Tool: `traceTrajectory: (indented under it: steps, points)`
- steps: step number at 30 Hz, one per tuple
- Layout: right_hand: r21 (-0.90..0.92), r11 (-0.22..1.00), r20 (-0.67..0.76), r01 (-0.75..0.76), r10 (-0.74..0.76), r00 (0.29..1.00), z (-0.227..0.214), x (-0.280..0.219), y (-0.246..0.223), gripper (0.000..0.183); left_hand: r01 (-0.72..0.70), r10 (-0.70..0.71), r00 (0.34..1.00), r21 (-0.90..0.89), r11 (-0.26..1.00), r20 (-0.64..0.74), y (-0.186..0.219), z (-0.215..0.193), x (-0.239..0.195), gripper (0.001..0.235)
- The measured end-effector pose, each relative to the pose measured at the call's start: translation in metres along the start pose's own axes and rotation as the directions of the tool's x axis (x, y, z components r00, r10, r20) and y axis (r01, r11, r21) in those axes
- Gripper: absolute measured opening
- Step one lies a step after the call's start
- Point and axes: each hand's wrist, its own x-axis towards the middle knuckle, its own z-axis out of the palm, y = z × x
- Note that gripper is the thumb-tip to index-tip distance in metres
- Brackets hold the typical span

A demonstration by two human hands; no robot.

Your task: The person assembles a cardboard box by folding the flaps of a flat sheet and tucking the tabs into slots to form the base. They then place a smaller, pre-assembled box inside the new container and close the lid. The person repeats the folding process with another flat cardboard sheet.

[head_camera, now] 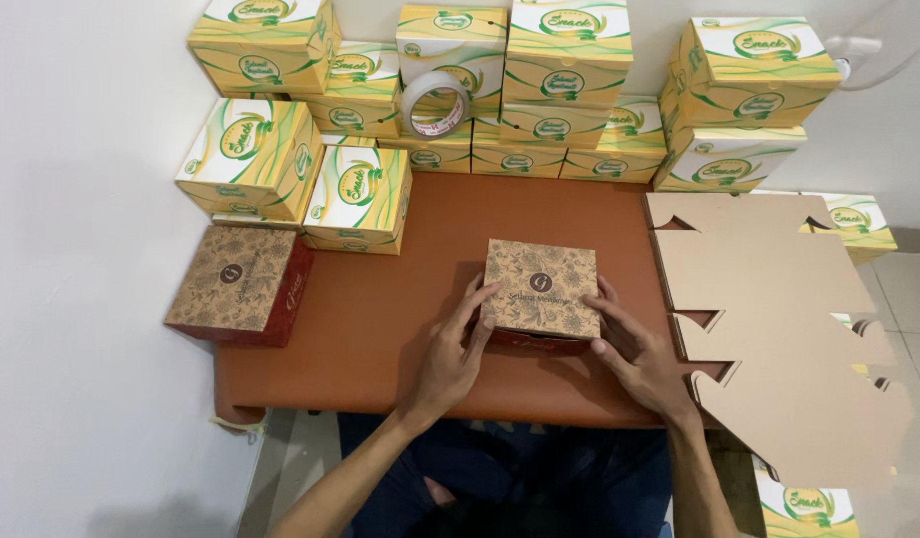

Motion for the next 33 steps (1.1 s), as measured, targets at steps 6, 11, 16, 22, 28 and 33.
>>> traceTrajectory:
  steps: [6, 11, 16, 22, 28, 33]
  points:
    - [-0.228, 0.937, -0.123, 0.263, -0.296, 0.947, 0.006, 0.002, -0.009, 0.031, -0.046, 0.046, 0.999, 0.077, 0.996, -0.005, -0.016, 0.002, 0.000, 0.043]
    - [-0.140, 0.970, -0.185, 0.199, -0.223, 0.957, 0.012, 0.000, -0.013, 0.032, -0.077, 0.080, 0.997, 0.149, 0.986, -0.019, -0.012, 0.002, -0.001, 0.041]
    - [0.006, 0.985, -0.279, 0.173, -0.165, 0.946, 0.025, -0.004, 0.001, 0.038, -0.076, 0.084, 0.996, 0.180, 0.981, -0.037, -0.028, 0.006, -0.003, 0.038]
    - [0.061, 0.993, -0.506, 0.099, -0.055, 0.861, 0.041, -0.010, 0.001, 0.020, -0.099, 0.112, 0.990, 0.149, 0.984, -0.082, -0.017, 0.008, -0.002, 0.039]
    - [-0.031, 0.988, -0.620, 0.150, -0.137, 0.772, 0.051, -0.014, -0.016, 0.011, -0.119, 0.132, 0.988, 0.163, 0.979, -0.074, -0.016, 0.009, -0.003, 0.040]
    - [0.099, 0.991, -0.555, 0.086, -0.017, 0.832, 0.048, -0.015, -0.026, 0.012, -0.104, 0.115, 0.991, 0.145, 0.984, -0.065, -0.020, 0.008, -0.003, 0.041]
